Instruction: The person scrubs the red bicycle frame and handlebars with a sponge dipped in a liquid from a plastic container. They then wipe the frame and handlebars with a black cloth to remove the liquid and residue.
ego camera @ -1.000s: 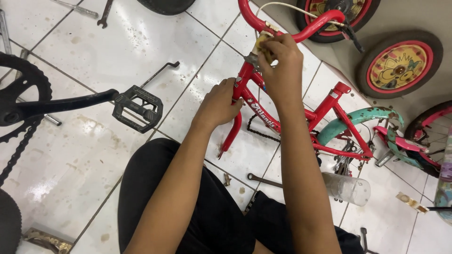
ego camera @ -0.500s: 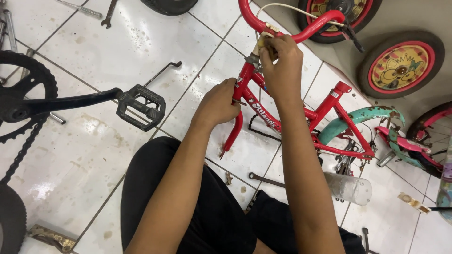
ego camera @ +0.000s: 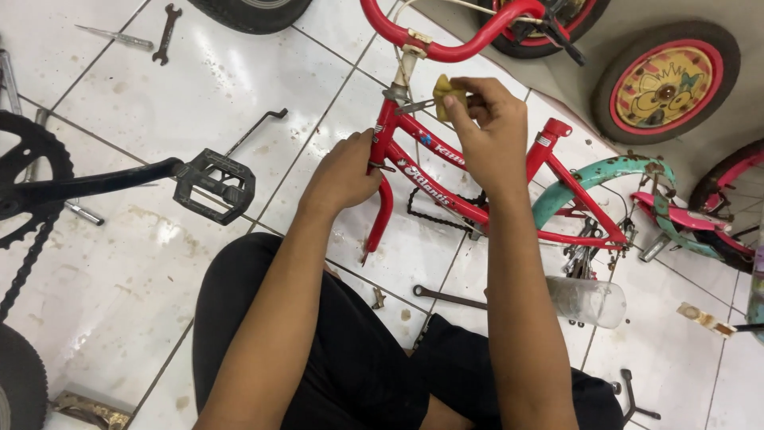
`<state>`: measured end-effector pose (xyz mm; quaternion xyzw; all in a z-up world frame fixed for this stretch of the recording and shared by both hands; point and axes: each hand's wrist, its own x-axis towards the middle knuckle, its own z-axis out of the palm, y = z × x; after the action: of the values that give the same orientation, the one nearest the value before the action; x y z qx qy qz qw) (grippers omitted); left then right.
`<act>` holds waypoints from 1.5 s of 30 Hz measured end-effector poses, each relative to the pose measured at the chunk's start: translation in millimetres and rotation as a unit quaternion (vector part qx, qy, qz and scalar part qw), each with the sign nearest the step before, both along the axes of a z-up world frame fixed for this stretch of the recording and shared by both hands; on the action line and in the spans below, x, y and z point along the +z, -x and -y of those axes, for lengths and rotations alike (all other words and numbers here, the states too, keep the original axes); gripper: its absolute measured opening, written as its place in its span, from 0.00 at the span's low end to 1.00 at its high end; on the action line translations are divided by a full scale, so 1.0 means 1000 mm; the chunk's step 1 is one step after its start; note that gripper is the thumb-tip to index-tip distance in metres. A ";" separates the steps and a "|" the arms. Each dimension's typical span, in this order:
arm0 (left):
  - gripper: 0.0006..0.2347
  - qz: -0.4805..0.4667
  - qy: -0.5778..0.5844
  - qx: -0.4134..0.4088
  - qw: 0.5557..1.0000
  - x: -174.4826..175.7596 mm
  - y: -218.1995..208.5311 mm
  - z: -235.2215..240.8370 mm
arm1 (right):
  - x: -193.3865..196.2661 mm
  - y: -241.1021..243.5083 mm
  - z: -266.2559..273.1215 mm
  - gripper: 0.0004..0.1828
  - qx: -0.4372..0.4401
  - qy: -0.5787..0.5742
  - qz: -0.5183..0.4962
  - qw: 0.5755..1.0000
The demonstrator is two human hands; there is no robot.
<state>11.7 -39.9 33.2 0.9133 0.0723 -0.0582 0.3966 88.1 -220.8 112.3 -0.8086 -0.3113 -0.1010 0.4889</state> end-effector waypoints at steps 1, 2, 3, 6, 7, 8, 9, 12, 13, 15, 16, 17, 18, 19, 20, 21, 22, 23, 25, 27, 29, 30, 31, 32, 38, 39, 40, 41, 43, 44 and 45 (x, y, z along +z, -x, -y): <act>0.12 -0.001 -0.001 -0.004 1.000 -0.001 0.002 -0.001 | 0.002 0.006 0.013 0.12 -0.004 -0.001 -0.001 1.000; 0.19 0.014 -0.009 -0.020 1.000 -0.002 0.003 -0.001 | 0.004 0.013 0.026 0.12 -0.001 -0.033 -0.074 0.997; 0.27 0.029 -0.016 -0.039 0.999 -0.004 0.004 0.000 | 0.005 0.019 0.040 0.13 0.001 -0.065 -0.145 0.987; 0.25 0.031 -0.054 -0.040 0.997 0.006 0.008 0.005 | 0.010 0.046 0.083 0.13 -0.036 -0.086 -0.181 0.979; 0.25 0.030 -0.053 -0.048 0.997 0.010 0.010 0.007 | 0.009 0.058 0.097 0.13 -0.045 -0.087 -0.183 0.978; 0.25 0.032 -0.067 -0.042 0.996 0.014 0.012 0.009 | 0.009 0.070 0.112 0.13 -0.073 -0.094 -0.206 0.971; 0.24 0.035 -0.080 -0.035 0.996 0.018 0.012 0.011 | 0.009 0.081 0.126 0.13 -0.101 -0.102 -0.228 0.963; 0.24 0.018 -0.070 -0.038 0.997 0.024 0.018 0.024 | -0.020 0.096 0.184 0.12 -0.149 -0.104 -0.245 0.952; 0.24 0.016 -0.070 -0.051 0.996 0.026 0.020 0.027 | -0.022 0.101 0.196 0.12 -0.161 -0.106 -0.246 0.950; 0.15 -0.021 -0.037 -0.073 0.996 0.030 0.026 0.034 | -0.026 0.111 0.221 0.11 -0.205 -0.081 -0.264 0.939; 0.15 -0.023 -0.037 -0.086 0.995 0.033 0.027 0.041 | -0.026 0.114 0.232 0.11 -0.218 -0.083 -0.266 0.935; 0.15 -0.038 -0.060 -0.109 0.992 0.036 0.029 0.049 | -0.026 0.117 0.243 0.12 -0.226 -0.065 -0.262 0.936; 0.15 -0.051 -0.083 -0.132 0.987 0.040 0.030 0.056 | -0.026 0.119 0.254 0.14 -0.233 -0.048 -0.259 0.936; 0.15 -0.048 -0.083 -0.141 0.985 0.040 0.031 0.064 | -0.021 0.121 0.262 0.14 -0.242 -0.050 -0.257 0.934; 0.14 -0.065 -0.078 -0.159 0.982 0.040 0.031 0.072 | -0.015 0.123 0.271 0.13 -0.257 -0.050 -0.249 0.933; 0.14 -0.083 -0.075 -0.175 0.978 0.039 0.034 0.079 | -0.011 0.127 0.279 0.12 -0.270 -0.050 -0.244 0.930; 0.14 -0.083 -0.076 -0.184 0.976 0.046 0.034 0.091 | -0.011 0.129 0.290 0.12 -0.278 -0.053 -0.244 0.928; 0.14 -0.092 -0.052 -0.196 0.975 0.052 0.035 0.103 | -0.011 0.131 0.301 0.12 -0.296 -0.061 -0.235 0.924; 0.14 -0.100 -0.029 -0.210 0.972 0.054 0.035 0.126 | -0.015 0.132 0.321 0.11 -0.315 -0.069 -0.226 0.919; 0.13 -0.076 0.039 -0.249 0.965 0.043 0.034 0.146 | -0.024 0.131 0.338 0.11 -0.345 -0.022 -0.249 0.905; 0.13 -0.052 0.066 -0.274 0.958 0.044 0.035 0.174 | -0.037 0.128 0.351 0.11 -0.364 0.021 -0.265 0.893; 0.13 -0.027 0.093 -0.295 0.951 0.045 0.036 0.187 | -0.044 0.126 0.358 0.12 -0.378 0.065 -0.280 0.880; 0.13 -0.026 0.092 -0.297 0.950 0.042 0.036 0.202 | -0.045 0.123 0.358 0.12 -0.380 0.063 -0.279 0.879; 0.13 0.006 0.103 -0.315 0.943 0.038 0.037 0.217 | -0.046 0.120 0.359 0.12 -0.373 0.120 -0.300 0.870; 0.23 0.102 0.100 -0.371 0.917 0.018 0.029 0.309 | -0.070 0.102 0.356 0.12 -0.306 0.236 -0.340 0.858; 0.30 0.086 0.078 -0.370 0.922 0.017 0.032 0.325 | -0.073 0.102 0.355 0.13 -0.281 0.247 -0.345 0.861; 0.30 0.082 0.080 -0.373 0.921 0.015 0.032 0.338 | -0.088 0.102 0.360 0.13 -0.284 0.246 -0.349 0.858; 0.34 0.059 0.082 -0.369 0.924 0.013 0.028 0.352 | -0.101 0.097 0.364 0.12 -0.275 0.252 -0.351 0.859; 0.39 0.034 0.084 -0.366 0.926 0.005 0.022 0.374 | -0.116 0.090 0.367 0.12 -0.268 0.256 -0.354 0.859; 0.39 0.038 0.055 -0.355 0.933 -0.001 0.019 0.383 | -0.119 0.086 0.366 0.13 -0.250 0.287 -0.360 0.852; 0.39 0.038 0.026 -0.349 0.936 -0.009 0.019 0.392 | -0.123 0.088 0.365 0.15 -0.234 0.317 -0.370 0.841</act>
<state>-7.2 -432.3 24.3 0.8718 -0.2673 -0.1602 0.3779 0.6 -586.0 -10.8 -0.9454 0.0765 0.1984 0.2470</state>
